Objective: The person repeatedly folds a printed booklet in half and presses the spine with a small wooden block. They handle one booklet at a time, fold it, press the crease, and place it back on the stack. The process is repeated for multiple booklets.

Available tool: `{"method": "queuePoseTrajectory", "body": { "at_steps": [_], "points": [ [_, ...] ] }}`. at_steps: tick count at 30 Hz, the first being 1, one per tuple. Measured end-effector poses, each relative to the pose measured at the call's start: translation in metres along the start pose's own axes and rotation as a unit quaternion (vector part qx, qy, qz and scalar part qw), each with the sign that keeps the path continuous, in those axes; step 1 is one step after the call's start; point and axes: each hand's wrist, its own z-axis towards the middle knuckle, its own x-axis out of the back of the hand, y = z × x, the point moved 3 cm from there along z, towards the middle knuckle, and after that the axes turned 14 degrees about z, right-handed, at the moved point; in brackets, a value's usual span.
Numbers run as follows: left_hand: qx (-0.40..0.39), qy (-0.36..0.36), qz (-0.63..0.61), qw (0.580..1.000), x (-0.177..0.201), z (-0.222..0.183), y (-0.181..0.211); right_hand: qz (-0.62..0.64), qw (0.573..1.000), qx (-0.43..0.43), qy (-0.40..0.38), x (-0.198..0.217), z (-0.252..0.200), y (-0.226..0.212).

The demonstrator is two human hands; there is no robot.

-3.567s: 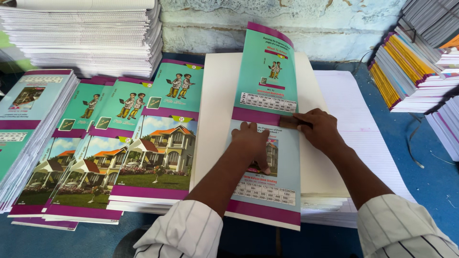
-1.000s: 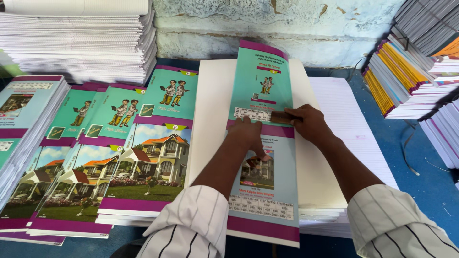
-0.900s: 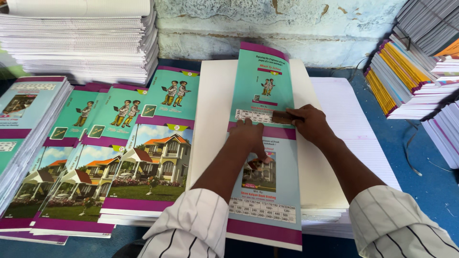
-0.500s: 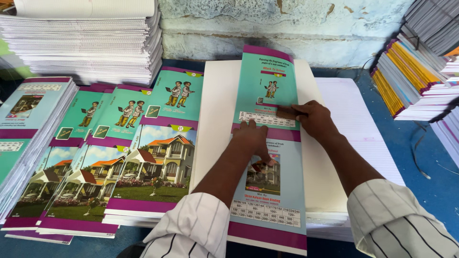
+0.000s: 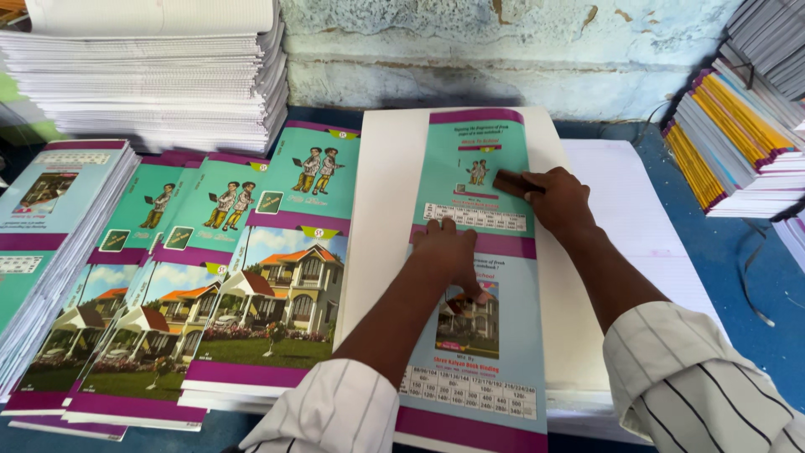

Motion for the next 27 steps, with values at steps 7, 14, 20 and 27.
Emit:
{"method": "queuePoseTrajectory", "body": {
  "at_steps": [7, 14, 20, 27],
  "points": [
    [0.000, -0.013, 0.011, 1.000, -0.001, 0.002, 0.001, 0.003, 1.000, -0.018, 0.012, -0.005, 0.017, 0.005],
    [-0.001, -0.004, 0.000, 1.000, -0.002, 0.001, 0.000, 0.011, 0.999, 0.000, 0.032, -0.007, 0.031, 0.012],
    [-0.005, 0.002, -0.003, 1.000, -0.005, 0.002, 0.000, 0.056, 0.998, -0.016, 0.026, -0.010, 0.049, 0.023],
    [-0.007, 0.010, -0.014, 1.000, -0.005, 0.001, -0.002, 0.067, 0.997, -0.019, 0.047, -0.016, 0.066, 0.042]
  ]
}}
